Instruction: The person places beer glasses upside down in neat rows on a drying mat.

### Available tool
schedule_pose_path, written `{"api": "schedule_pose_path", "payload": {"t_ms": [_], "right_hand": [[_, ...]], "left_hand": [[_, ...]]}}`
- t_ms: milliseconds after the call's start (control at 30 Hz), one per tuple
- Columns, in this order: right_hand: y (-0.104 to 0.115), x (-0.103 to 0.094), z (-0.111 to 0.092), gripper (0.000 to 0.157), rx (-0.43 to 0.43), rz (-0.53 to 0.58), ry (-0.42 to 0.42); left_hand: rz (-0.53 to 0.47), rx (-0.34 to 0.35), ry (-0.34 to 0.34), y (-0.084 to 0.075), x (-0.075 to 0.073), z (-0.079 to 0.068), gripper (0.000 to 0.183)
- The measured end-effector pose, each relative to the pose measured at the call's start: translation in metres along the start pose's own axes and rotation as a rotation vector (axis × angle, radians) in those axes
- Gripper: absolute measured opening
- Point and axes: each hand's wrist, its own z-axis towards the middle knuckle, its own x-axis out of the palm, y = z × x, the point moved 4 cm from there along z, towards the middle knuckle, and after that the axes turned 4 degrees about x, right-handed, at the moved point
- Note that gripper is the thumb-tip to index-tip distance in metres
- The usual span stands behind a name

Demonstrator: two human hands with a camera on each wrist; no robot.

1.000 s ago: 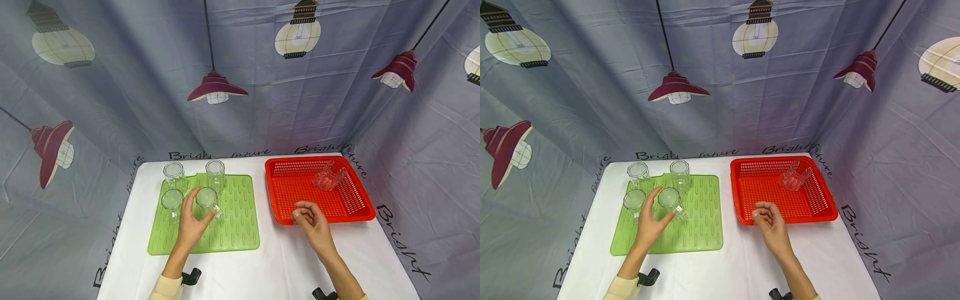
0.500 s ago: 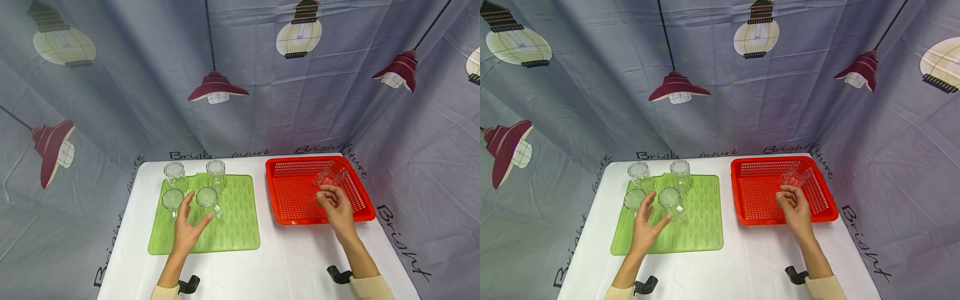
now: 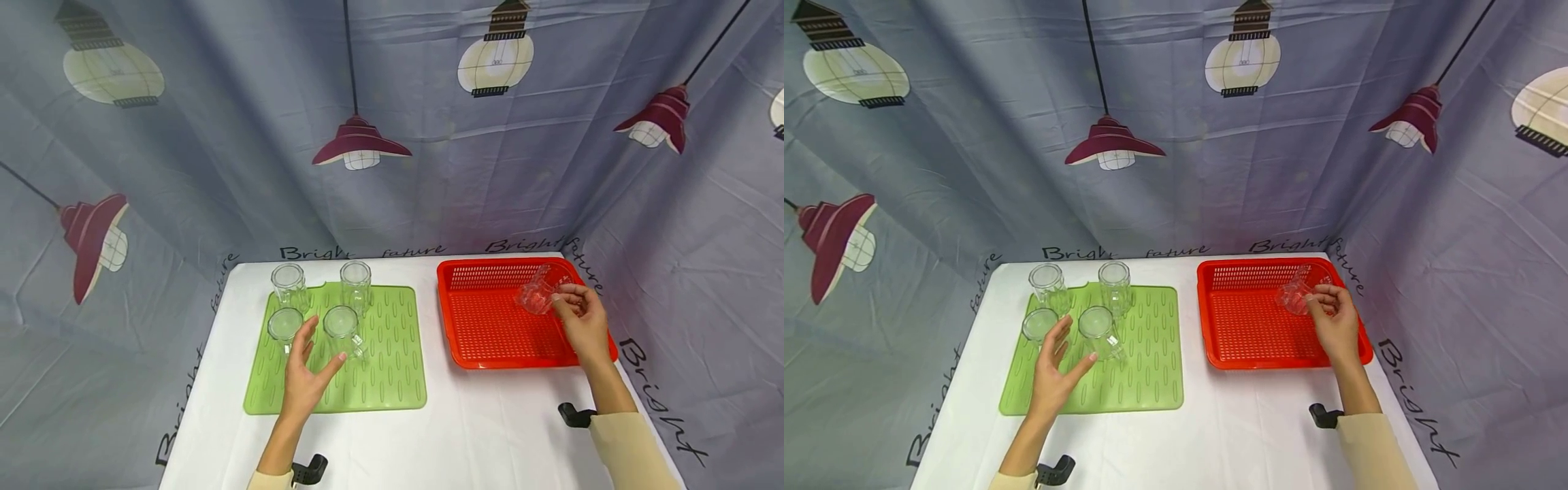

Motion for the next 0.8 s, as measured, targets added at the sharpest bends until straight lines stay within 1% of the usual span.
{"api": "schedule_pose_path", "payload": {"t_ms": [100,233,367,500,633,700,800], "right_hand": [[-0.009,0.002,0.010,0.039,-0.013,-0.053,-0.014],[-0.021,0.003,0.022,0.040,-0.027,-0.105,-0.054],[-0.027,0.005,0.030,0.039,-0.009,-0.141,-0.083],[-0.029,0.008,0.036,0.038,-0.010,-0.170,-0.102],[-0.030,0.010,0.045,0.036,-0.029,-0.195,-0.117],[-0.029,0.011,0.049,0.035,-0.033,-0.197,-0.122],[-0.027,0.012,0.053,0.033,-0.064,-0.182,-0.150]], "left_hand": [[-0.005,-0.007,-0.007,0.001,-0.002,-0.001,0.090],[-0.022,-0.008,0.008,0.003,-0.002,-0.004,0.090],[-0.031,-0.009,0.006,0.004,-0.005,-0.007,0.090],[-0.030,-0.025,0.002,0.007,-0.007,-0.009,0.090],[-0.034,-0.041,0.002,0.008,-0.010,-0.011,0.091],[-0.040,-0.043,0.000,0.008,-0.011,-0.012,0.091],[-0.047,-0.039,-0.002,0.009,-0.011,-0.012,0.090]]}}
